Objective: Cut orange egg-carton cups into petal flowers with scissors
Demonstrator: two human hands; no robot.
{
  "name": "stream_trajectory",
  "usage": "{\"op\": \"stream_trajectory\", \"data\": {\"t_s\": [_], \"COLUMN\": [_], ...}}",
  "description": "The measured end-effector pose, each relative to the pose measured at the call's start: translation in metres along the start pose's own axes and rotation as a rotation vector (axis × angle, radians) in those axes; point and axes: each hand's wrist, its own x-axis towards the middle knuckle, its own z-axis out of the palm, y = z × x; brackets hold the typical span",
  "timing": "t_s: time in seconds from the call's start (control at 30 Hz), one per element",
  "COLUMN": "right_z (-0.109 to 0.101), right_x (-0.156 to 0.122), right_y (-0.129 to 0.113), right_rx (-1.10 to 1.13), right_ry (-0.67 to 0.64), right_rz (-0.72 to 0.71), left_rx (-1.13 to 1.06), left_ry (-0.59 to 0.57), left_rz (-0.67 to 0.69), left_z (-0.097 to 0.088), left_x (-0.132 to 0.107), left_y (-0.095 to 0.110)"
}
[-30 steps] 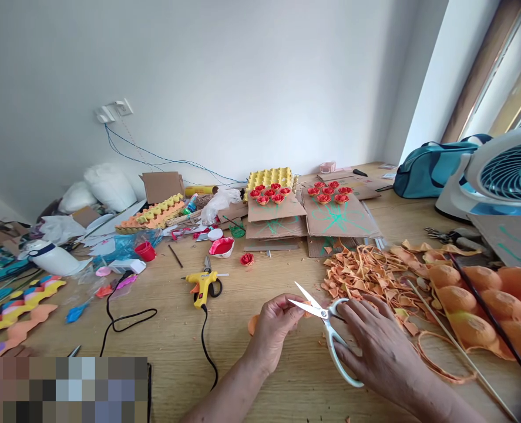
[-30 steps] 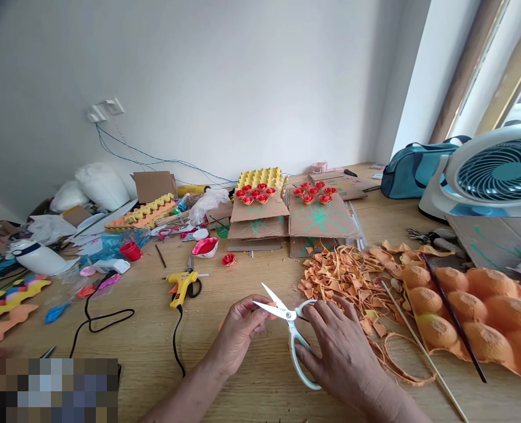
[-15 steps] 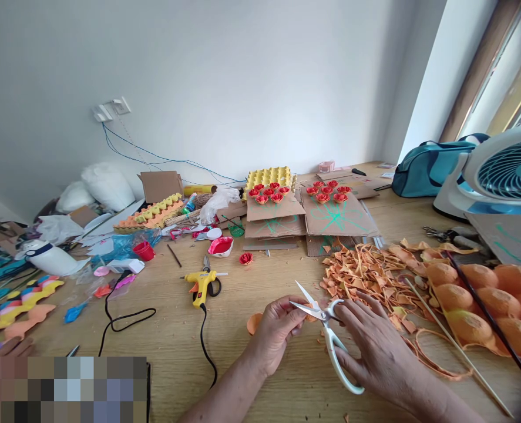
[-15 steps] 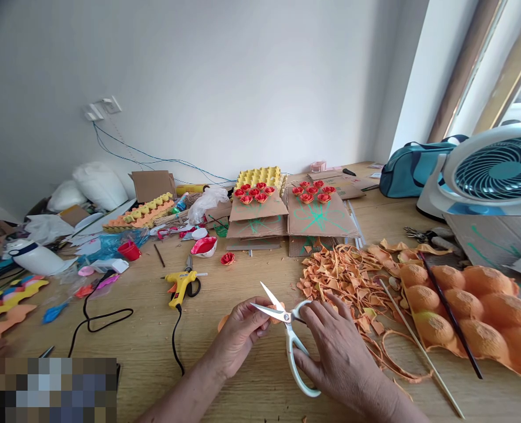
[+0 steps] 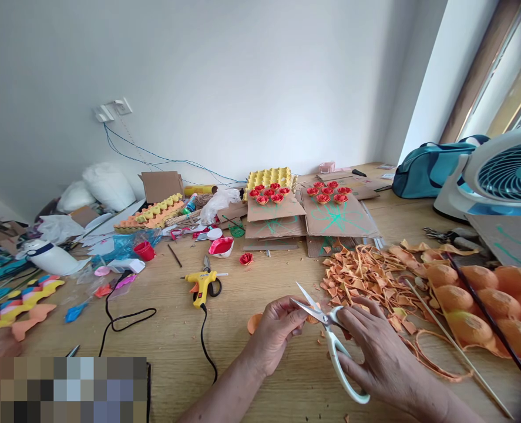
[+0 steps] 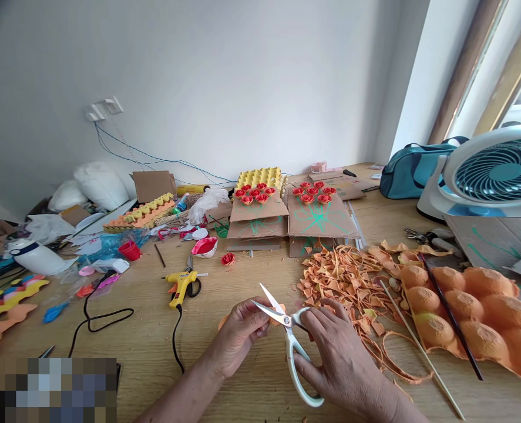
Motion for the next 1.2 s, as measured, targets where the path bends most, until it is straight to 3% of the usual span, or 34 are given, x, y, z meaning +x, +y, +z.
{"op": "stream_trajectory", "data": {"t_s": [0.27, 0.6, 0.9, 1.2], "right_z": [-0.002, -0.004, -0.004, 0.01], "right_x": [-0.001, 0.0, 0.0, -0.003], "right_y": [0.0, -0.003, -0.003, 0.006], "right_rx": [0.006, 0.002, 0.023, 0.027], "right_ry": [-0.027, -0.041, -0.047, -0.061], "right_rz": [-0.028, -0.038, -0.051, 0.014], "left_rx": [0.164, 0.423, 0.604, 0.588], "left_ry": [-0.066, -0.179, -0.164, -0.135], "left_rz": [0.066, 0.199, 0.294, 0.304], "left_z": [-0.007, -0.009, -0.015, -0.02], "left_x": [0.001, -0.001, -0.001, 0.005], "left_y": [0.006, 0.028, 0.03, 0.023]}}
